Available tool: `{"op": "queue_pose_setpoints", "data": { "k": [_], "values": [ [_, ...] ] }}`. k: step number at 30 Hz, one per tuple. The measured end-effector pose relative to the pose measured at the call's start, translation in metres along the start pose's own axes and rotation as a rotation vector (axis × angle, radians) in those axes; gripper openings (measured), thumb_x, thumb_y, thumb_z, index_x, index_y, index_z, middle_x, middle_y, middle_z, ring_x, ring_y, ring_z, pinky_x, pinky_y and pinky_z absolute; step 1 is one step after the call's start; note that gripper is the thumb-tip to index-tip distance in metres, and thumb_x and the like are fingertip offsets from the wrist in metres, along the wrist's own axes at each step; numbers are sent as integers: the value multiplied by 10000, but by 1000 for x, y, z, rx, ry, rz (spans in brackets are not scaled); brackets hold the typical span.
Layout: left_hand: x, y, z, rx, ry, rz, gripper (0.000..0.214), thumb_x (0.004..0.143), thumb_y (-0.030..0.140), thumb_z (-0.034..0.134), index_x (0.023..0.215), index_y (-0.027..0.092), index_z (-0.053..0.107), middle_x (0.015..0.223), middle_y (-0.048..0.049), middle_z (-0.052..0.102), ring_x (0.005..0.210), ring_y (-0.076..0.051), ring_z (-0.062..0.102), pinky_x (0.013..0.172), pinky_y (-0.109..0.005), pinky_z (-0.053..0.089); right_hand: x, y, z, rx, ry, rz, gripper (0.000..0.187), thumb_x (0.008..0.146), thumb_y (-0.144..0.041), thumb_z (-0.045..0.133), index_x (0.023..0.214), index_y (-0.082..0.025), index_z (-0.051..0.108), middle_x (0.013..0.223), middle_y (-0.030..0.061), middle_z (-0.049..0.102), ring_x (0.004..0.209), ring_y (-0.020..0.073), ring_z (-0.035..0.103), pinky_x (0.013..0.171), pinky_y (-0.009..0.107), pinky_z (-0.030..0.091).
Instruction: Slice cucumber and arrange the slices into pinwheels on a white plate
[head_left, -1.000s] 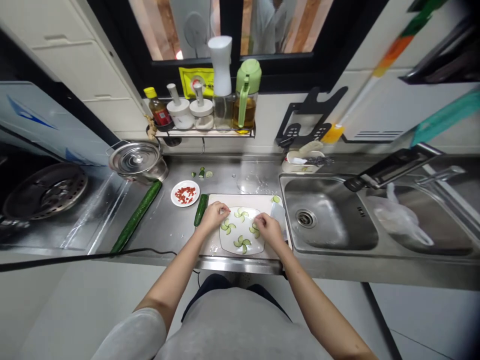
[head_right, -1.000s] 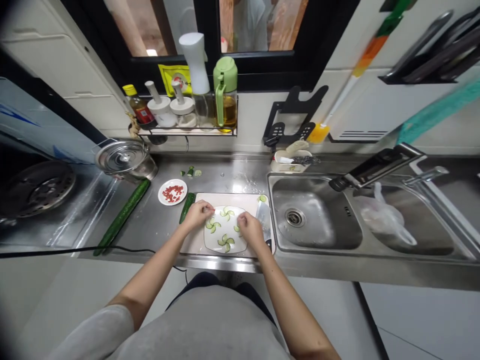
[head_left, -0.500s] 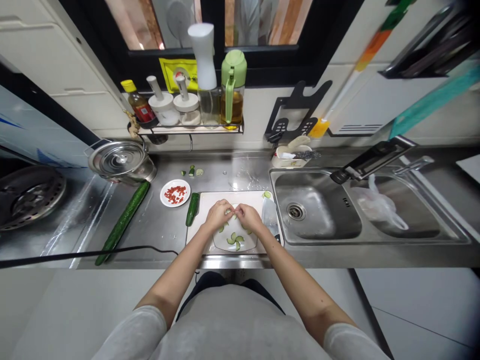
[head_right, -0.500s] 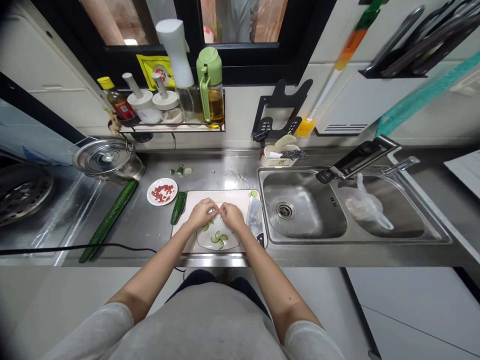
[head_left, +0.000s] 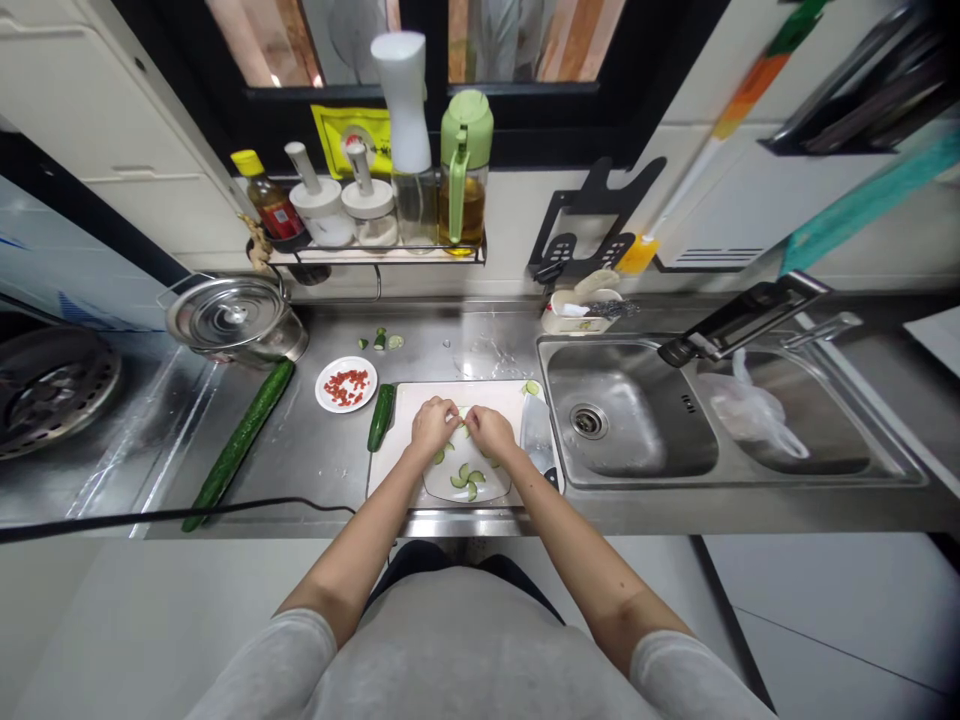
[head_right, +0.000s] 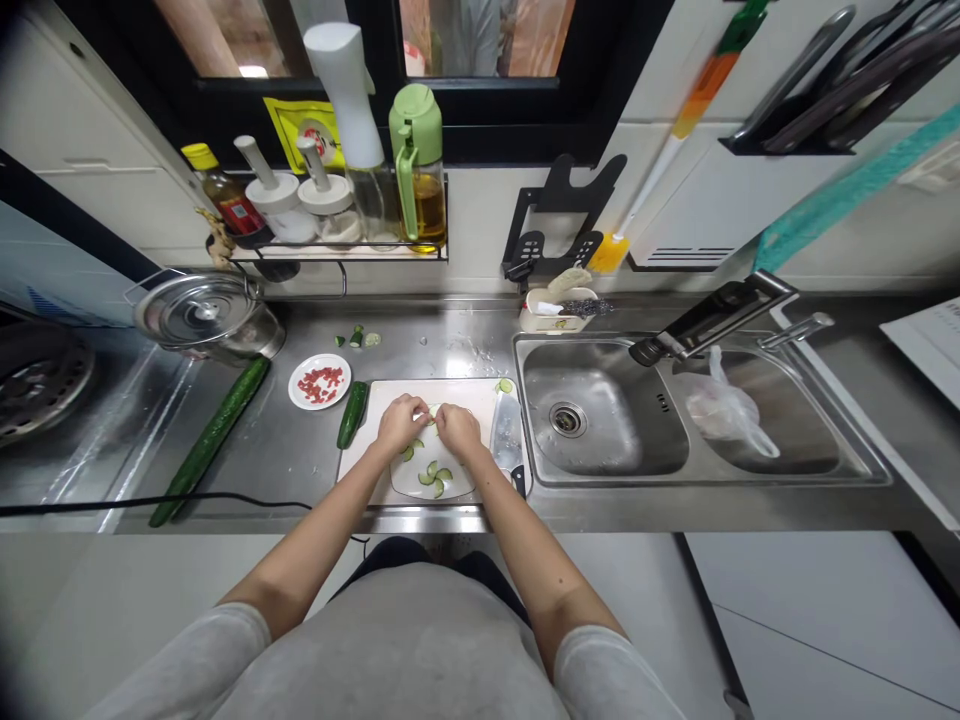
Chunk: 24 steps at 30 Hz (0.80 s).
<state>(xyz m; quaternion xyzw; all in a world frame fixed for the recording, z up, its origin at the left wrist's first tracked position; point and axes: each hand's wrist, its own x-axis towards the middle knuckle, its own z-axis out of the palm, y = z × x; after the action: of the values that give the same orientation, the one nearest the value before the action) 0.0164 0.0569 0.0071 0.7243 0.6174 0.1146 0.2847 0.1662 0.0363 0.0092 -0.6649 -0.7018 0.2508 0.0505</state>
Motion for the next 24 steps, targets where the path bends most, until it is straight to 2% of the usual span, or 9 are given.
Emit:
{"op": "queue_pose_setpoints", "data": {
  "k": [14,24],
  "values": [
    [4,3,6,27,-25,-24,120,805,313,638,882,225,668,949,-60,607,926,-198,563,786,-290,412,4,-4,-1,-56,-41,40,210,923,-279,427,998,-205,609,1036,80,663,895,191,581,688,265,341],
    [4,1,5,-11,2,-29,105,800,269,623,882,226,671,915,-31,607,892,-169,562,793,-268,412,1,-1,-6,-31,-27,94,201,925,-309,432,1008,-230,597,978,41,684,863,169,593,649,245,319]
  ]
}}
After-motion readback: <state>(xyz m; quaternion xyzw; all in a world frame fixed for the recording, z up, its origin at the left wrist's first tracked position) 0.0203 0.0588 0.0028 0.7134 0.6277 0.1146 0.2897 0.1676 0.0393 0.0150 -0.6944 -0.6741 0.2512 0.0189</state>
